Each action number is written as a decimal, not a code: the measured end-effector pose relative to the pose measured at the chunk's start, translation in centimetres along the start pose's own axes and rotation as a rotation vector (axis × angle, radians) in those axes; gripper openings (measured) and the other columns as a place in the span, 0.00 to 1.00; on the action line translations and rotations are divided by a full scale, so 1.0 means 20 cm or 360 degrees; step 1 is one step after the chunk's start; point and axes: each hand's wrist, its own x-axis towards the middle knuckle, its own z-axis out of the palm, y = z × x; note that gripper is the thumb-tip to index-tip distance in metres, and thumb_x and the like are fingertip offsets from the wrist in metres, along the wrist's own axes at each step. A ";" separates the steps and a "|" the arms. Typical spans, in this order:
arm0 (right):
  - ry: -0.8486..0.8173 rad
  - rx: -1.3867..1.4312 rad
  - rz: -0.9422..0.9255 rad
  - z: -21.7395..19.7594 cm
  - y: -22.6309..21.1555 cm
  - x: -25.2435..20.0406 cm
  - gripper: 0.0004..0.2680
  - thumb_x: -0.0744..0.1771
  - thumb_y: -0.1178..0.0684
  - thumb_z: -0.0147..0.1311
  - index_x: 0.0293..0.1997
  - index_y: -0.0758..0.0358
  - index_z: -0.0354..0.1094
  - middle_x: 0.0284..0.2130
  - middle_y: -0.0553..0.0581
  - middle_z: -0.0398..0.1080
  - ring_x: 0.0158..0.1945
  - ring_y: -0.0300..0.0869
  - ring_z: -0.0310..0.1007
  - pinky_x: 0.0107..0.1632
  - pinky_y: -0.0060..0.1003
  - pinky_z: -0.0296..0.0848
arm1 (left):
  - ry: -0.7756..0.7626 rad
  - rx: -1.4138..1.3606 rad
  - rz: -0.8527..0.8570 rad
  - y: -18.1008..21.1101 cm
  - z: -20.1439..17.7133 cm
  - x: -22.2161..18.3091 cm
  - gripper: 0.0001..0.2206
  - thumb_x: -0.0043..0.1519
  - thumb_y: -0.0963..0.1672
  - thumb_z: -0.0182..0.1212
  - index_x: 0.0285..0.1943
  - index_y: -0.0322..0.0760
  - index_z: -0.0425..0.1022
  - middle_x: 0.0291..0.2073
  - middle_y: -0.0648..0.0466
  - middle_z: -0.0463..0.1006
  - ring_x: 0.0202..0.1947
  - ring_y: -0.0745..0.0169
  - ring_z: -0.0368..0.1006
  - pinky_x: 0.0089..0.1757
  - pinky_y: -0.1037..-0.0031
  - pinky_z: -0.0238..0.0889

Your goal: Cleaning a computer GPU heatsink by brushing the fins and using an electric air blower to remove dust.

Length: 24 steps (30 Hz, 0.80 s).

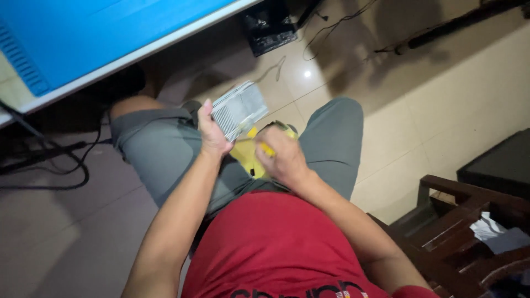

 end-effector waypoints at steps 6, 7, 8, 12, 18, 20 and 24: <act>0.0024 -0.0054 -0.0032 0.00 -0.05 -0.03 0.04 0.67 0.59 0.64 0.43 0.54 0.79 0.33 0.56 0.77 0.38 0.55 0.82 0.46 0.47 0.82 | -0.0144 -0.0012 -0.0183 0.11 0.06 -0.12 0.24 0.57 0.61 0.66 0.46 0.44 0.87 0.48 0.44 0.90 0.44 0.47 0.89 0.48 0.60 0.85; 0.0036 -0.0069 -0.0035 -0.02 -0.02 -0.01 0.04 0.67 0.59 0.64 0.43 0.54 0.79 0.33 0.56 0.77 0.38 0.55 0.82 0.46 0.47 0.82 | -0.0163 -0.0012 -0.0190 0.09 0.06 -0.10 0.24 0.57 0.61 0.66 0.46 0.44 0.87 0.48 0.44 0.90 0.44 0.47 0.89 0.48 0.60 0.85; 0.0107 -0.0098 -0.0056 -0.03 0.00 0.00 0.05 0.67 0.60 0.63 0.44 0.54 0.79 0.34 0.55 0.77 0.38 0.54 0.82 0.45 0.46 0.82 | -0.0176 -0.0084 -0.0169 0.09 0.04 -0.07 0.24 0.57 0.60 0.67 0.47 0.43 0.87 0.48 0.44 0.90 0.45 0.45 0.89 0.49 0.58 0.85; 0.0064 0.0051 -0.0081 0.00 -0.07 0.02 0.03 0.69 0.55 0.61 0.44 0.53 0.80 0.35 0.53 0.77 0.39 0.52 0.82 0.46 0.45 0.82 | -0.0197 -0.0012 -0.0122 0.03 -0.03 -0.02 0.24 0.55 0.60 0.69 0.46 0.42 0.89 0.46 0.43 0.90 0.44 0.45 0.88 0.50 0.54 0.85; 0.0031 0.0116 -0.0086 0.00 -0.11 0.04 0.03 0.69 0.58 0.60 0.45 0.56 0.79 0.36 0.58 0.77 0.39 0.57 0.81 0.47 0.49 0.82 | -0.0214 -0.0033 -0.0150 0.09 0.06 -0.11 0.27 0.57 0.60 0.66 0.50 0.39 0.88 0.50 0.42 0.90 0.46 0.44 0.88 0.50 0.59 0.84; 0.0100 0.0055 -0.0081 -0.01 -0.05 0.06 0.04 0.69 0.60 0.60 0.45 0.58 0.78 0.35 0.60 0.76 0.38 0.59 0.81 0.46 0.49 0.82 | -0.0222 -0.0020 -0.0174 0.06 -0.02 -0.03 0.26 0.56 0.60 0.67 0.49 0.41 0.89 0.48 0.43 0.90 0.45 0.45 0.89 0.50 0.59 0.85; 0.0035 0.0253 -0.0114 0.01 -0.05 0.05 0.03 0.70 0.57 0.59 0.46 0.58 0.79 0.38 0.59 0.78 0.41 0.57 0.82 0.47 0.50 0.82 | -0.0201 0.0031 -0.0192 0.10 0.02 -0.13 0.28 0.56 0.61 0.66 0.51 0.42 0.88 0.51 0.44 0.90 0.48 0.44 0.88 0.51 0.58 0.84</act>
